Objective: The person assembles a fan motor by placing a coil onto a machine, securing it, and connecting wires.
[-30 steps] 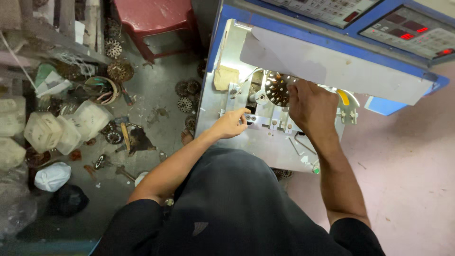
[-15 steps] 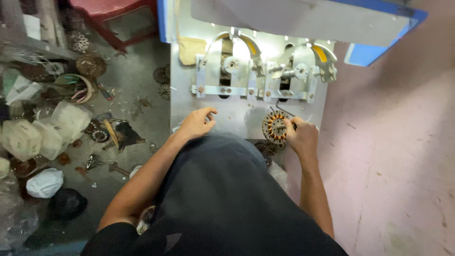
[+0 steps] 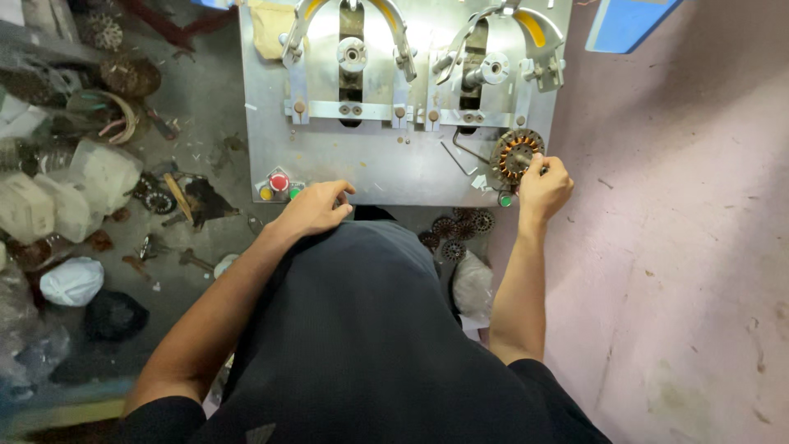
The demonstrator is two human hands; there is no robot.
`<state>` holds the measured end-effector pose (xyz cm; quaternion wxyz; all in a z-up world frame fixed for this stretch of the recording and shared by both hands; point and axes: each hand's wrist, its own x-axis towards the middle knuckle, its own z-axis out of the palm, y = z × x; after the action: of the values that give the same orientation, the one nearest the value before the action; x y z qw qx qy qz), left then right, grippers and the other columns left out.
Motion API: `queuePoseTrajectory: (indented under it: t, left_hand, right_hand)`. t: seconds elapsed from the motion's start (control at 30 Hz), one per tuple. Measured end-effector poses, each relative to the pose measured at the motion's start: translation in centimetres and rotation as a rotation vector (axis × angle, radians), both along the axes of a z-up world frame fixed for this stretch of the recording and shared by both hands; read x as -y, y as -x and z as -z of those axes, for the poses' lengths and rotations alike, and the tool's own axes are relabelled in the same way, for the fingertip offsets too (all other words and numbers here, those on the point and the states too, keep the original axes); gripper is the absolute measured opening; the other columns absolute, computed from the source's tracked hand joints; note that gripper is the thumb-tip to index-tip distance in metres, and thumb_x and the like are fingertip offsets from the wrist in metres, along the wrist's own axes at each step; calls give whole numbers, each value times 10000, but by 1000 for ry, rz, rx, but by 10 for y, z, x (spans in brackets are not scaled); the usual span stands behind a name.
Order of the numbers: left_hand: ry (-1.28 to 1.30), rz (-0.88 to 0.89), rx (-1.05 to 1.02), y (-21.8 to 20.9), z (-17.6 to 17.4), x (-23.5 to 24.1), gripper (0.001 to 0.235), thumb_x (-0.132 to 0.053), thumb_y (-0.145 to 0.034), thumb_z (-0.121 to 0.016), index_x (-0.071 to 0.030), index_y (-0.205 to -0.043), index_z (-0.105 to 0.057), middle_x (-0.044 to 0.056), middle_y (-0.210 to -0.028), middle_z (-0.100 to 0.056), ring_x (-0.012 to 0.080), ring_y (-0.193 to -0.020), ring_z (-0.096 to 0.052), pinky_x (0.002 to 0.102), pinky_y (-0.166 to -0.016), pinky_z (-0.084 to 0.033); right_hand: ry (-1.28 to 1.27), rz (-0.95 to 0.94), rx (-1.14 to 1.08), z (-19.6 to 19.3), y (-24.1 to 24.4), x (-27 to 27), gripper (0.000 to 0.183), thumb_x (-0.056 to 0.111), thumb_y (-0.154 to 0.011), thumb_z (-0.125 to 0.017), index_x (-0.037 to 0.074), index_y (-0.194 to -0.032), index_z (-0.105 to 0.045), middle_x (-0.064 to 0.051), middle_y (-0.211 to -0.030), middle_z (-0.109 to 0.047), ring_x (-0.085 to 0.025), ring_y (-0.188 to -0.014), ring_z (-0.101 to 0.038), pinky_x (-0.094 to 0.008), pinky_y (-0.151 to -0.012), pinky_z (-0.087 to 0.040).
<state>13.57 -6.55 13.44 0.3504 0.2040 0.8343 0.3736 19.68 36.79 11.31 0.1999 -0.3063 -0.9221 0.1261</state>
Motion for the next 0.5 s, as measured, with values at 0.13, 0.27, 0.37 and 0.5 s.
queuePoseTrajectory:
  t: [0.13, 0.27, 0.37, 0.5]
  left_hand:
    - [63, -193, 110, -26, -3, 21, 357, -206, -876, -666, -70, -1205, -675, 108, -1011, -761, 284, -931, -724, 409, -843, -556]
    - [107, -329, 180, -54, 0, 46, 346, -216, -865, -674, -85, -1186, -687, 100, -994, -767, 273, -898, -735, 403, -834, -561]
    - [59, -402, 149, -79, 6, 77, 341, -211, -867, -674, -77, -1180, -690, 113, -992, -767, 275, -924, -743, 398, -840, -574]
    - [10, -398, 99, -99, 25, 119, 348, -204, -858, -687, -67, -1178, -686, 117, -980, -770, 296, -947, -734, 410, -853, -566]
  right_hand:
    - [7, -22, -62, 16, -11, 0, 188, 167, -924, -766, 10, -822, -742, -179, -696, -707, -379, -613, -678, -494, -603, -510]
    - [13, 24, -122, 26, -16, 9, 194, 161, -928, -755, 12, -806, -734, -164, -688, -720, -350, -597, -695, -479, -578, -517]
    - [5, 25, -108, 32, -22, 23, 223, 172, -939, -762, 17, -784, -719, -153, -667, -717, -340, -582, -692, -474, -576, -516]
    - [168, 37, -57, 36, -28, 32, 254, 188, -989, -729, 22, -805, -676, -122, -620, -682, -287, -529, -698, -426, -572, -545]
